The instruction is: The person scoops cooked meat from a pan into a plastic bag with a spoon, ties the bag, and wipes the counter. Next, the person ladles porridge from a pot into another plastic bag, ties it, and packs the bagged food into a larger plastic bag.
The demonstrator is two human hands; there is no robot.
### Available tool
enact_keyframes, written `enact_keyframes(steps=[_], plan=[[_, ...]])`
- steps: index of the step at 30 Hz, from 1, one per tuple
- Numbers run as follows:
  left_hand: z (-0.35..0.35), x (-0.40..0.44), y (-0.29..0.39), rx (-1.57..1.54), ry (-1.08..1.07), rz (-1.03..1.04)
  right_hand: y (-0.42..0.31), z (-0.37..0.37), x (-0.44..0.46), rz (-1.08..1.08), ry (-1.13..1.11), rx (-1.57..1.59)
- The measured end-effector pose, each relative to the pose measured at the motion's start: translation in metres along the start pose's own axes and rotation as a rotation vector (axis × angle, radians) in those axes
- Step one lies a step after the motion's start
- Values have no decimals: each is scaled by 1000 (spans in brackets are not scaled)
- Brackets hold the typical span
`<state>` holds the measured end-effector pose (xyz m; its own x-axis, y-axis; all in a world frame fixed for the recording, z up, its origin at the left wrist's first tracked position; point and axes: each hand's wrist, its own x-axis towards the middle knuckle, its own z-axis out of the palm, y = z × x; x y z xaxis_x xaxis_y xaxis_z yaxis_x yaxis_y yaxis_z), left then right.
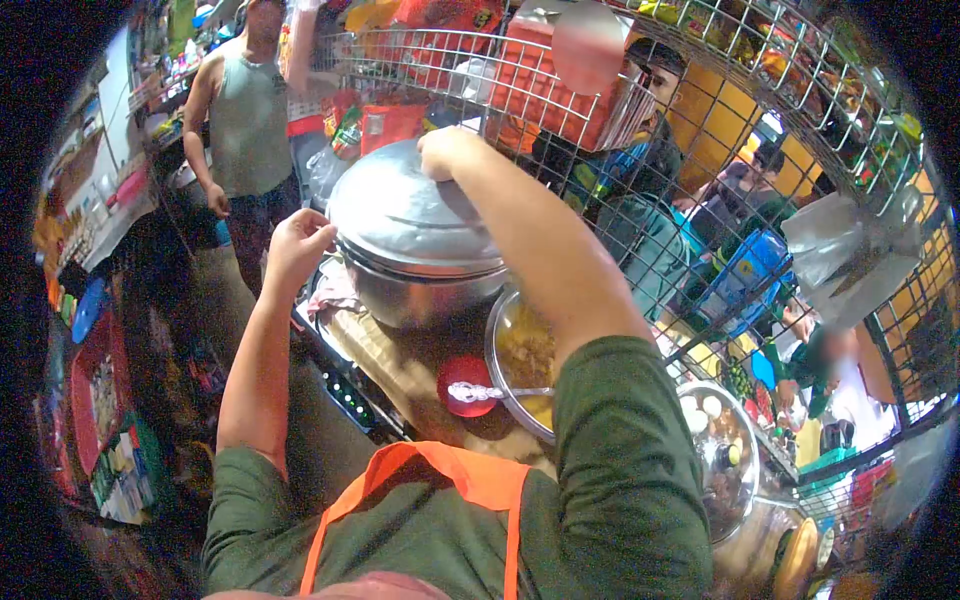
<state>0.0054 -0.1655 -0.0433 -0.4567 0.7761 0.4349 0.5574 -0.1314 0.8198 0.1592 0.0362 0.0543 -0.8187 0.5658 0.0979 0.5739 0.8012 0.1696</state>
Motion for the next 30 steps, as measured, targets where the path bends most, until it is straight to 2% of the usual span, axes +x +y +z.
enact_keyframes(steps=[2,4,8,12,15,17,18,20,22,23,25,27,28,30], plan=[[0,0,-2,-55,-24,-4,-8,5,11,-8,-87,-50],[0,1,6,37,42,34,-8,12,19,35,-139,-25],[3,11,-13,-68,44,48,-8,13,2,114,-26,83],[2,11,-10,5,17,19,-4,21,-5,87,53,226],[1,8,-8,95,17,12,-10,19,-18,169,83,202],[3,4,-7,150,25,18,-11,25,-35,206,415,217],[2,1,-3,144,32,19,-10,23,-47,223,414,214],[3,0,-5,164,44,35,-5,10,-79,-49,601,25],[6,2,-21,171,84,53,-2,4,-122,-303,655,-171],[7,-2,-18,195,102,52,-4,-2,-149,-376,577,-273],[7,-12,-4,178,123,47,-3,-1,-207,-631,685,-458],[7,-16,-18,92,148,37,-4,-7,-270,-694,527,-501],[7,-19,-25,54,169,30,-4,-10,-302,-652,476,-493],[5,-29,-43,58,338,192,8,-17,-356,-589,517,-390]])
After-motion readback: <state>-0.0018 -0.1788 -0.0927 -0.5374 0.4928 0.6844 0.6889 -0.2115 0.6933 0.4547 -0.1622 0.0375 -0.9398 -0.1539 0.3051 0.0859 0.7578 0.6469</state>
